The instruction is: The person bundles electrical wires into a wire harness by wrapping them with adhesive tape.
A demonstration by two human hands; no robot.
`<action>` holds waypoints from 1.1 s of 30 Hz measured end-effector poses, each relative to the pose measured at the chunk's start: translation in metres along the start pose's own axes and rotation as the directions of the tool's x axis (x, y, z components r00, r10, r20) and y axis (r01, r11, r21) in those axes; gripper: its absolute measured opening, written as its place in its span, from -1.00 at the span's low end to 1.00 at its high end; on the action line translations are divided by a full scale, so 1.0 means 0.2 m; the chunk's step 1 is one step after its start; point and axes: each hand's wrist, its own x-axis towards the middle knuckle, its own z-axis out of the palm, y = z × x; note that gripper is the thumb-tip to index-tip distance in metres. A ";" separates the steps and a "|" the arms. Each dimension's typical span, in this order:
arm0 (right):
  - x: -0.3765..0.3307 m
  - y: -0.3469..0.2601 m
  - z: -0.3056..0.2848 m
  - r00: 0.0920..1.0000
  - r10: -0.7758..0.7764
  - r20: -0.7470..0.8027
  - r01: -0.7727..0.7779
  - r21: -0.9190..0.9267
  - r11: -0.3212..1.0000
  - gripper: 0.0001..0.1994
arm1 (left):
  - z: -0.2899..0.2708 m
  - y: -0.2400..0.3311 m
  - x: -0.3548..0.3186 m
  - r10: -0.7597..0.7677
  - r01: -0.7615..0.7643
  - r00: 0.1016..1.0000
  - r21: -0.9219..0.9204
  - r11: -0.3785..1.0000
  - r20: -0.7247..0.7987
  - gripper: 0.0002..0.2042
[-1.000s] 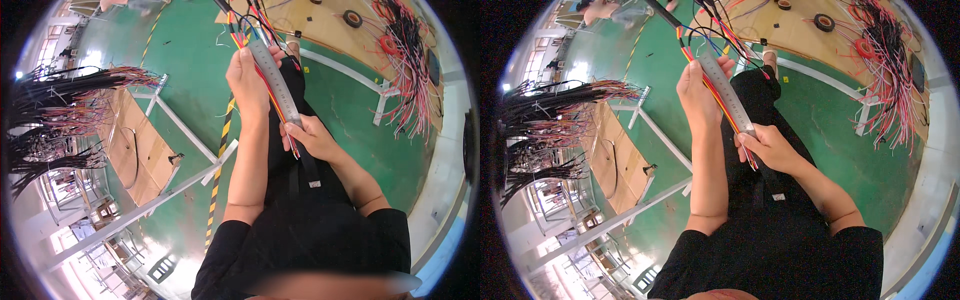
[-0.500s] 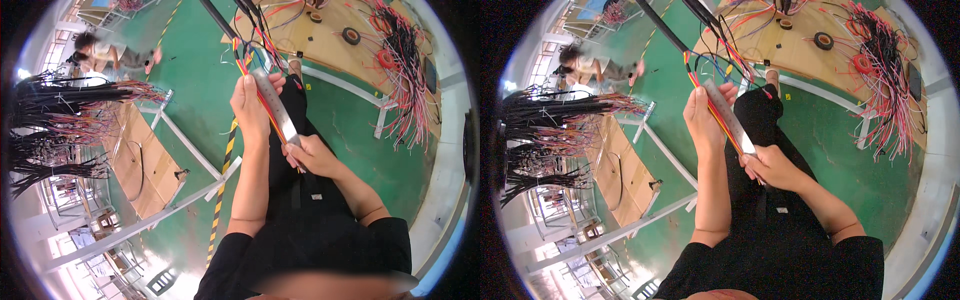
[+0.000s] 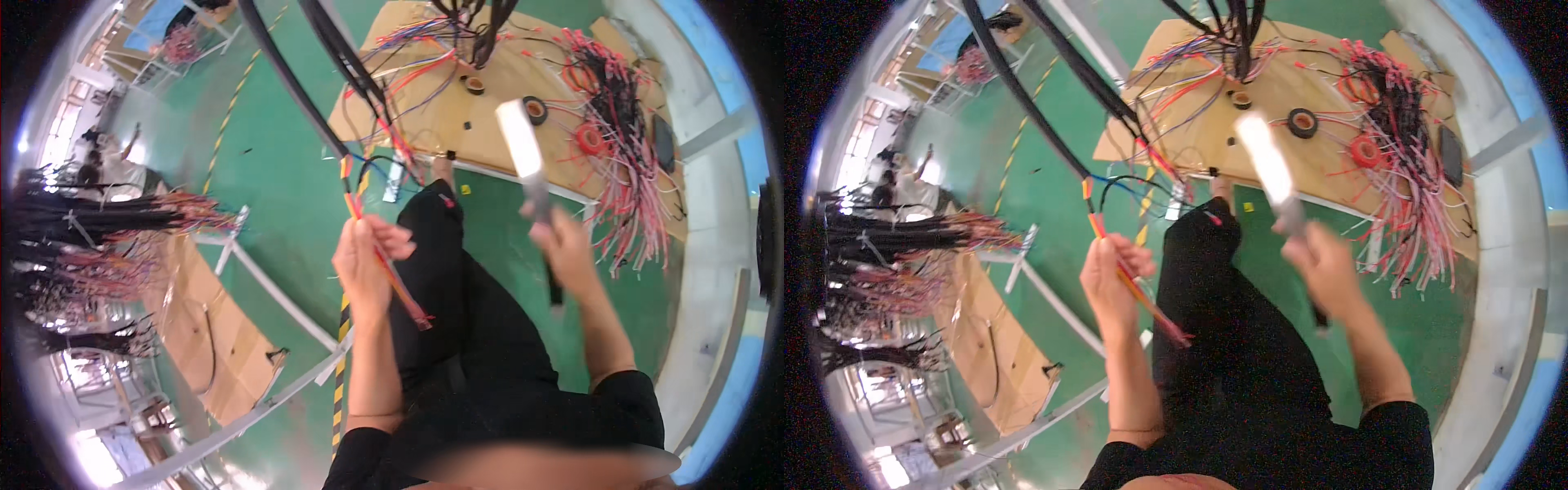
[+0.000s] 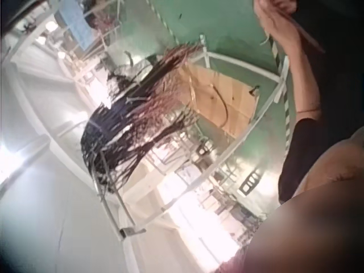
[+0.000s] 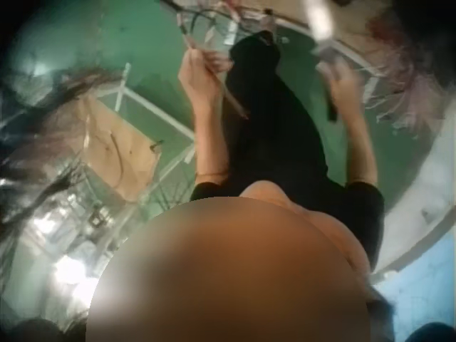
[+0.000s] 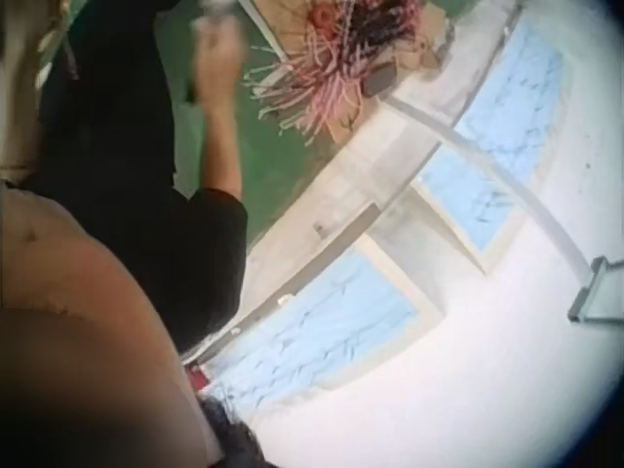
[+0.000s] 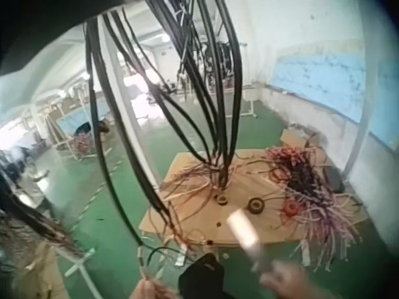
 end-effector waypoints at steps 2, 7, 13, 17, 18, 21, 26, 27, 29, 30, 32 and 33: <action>0.23 0.23 -0.28 0.975 -0.019 -0.220 -0.054 -0.319 0.946 -0.63 | -0.04 0.03 0.02 -0.048 0.044 0.997 0.056 0.997 0.066 -0.69; 0.64 0.72 -0.74 0.981 0.053 -0.185 -0.174 -0.741 0.649 -0.57 | -0.07 0.04 0.07 -0.042 0.011 0.986 0.184 0.983 0.163 -0.70; 0.87 0.55 -0.38 0.960 -0.251 0.122 0.258 -0.728 0.635 -0.55 | -0.09 0.14 0.03 -0.048 0.010 0.988 0.249 0.968 0.149 -0.68; 0.93 0.63 -0.35 0.952 -0.266 0.153 0.293 -0.707 0.643 -0.58 | -0.12 0.17 0.02 -0.076 0.026 0.982 0.274 0.961 0.174 -0.68; 0.91 0.63 -0.38 0.916 -0.372 0.148 0.351 -0.744 0.568 -0.65 | -0.13 0.17 0.02 -0.108 0.055 0.978 0.277 0.959 0.180 -0.68; 0.83 0.38 -0.25 0.952 -0.303 0.039 0.291 -0.414 0.863 -0.75 | -0.12 0.20 0.00 -0.077 0.012 0.970 0.269 0.963 0.231 -0.71; 0.45 -0.32 0.18 0.594 -0.353 0.723 0.106 0.364 0.925 -0.71 | -0.16 0.24 -0.04 -0.071 -0.009 0.967 0.314 0.949 0.244 -0.72; 0.43 -0.42 0.30 0.581 -0.237 0.778 -0.001 0.293 0.956 -0.64 | -0.16 0.25 -0.04 -0.076 -0.015 0.962 0.329 0.944 0.262 -0.71; 0.45 -0.43 0.48 0.625 -0.371 0.687 0.183 0.333 0.925 -0.34 | -0.17 0.25 -0.05 -0.061 -0.040 0.957 0.338 0.940 0.284 -0.71; 0.49 -0.47 0.52 0.641 -0.326 0.695 0.139 0.313 0.939 -0.32 | -0.18 0.26 -0.06 -0.049 -0.061 0.944 0.321 0.945 0.325 -0.70; 0.55 -0.54 0.57 0.673 -0.329 0.662 0.076 0.381 0.921 -0.33 | -0.20 0.28 -0.09 -0.054 -0.049 0.919 0.249 0.967 0.390 -0.68; 0.58 -0.56 0.59 0.668 -0.381 0.639 0.013 0.502 0.865 -0.37 | -0.22 0.29 -0.11 -0.042 -0.054 0.927 0.242 0.969 0.373 -0.68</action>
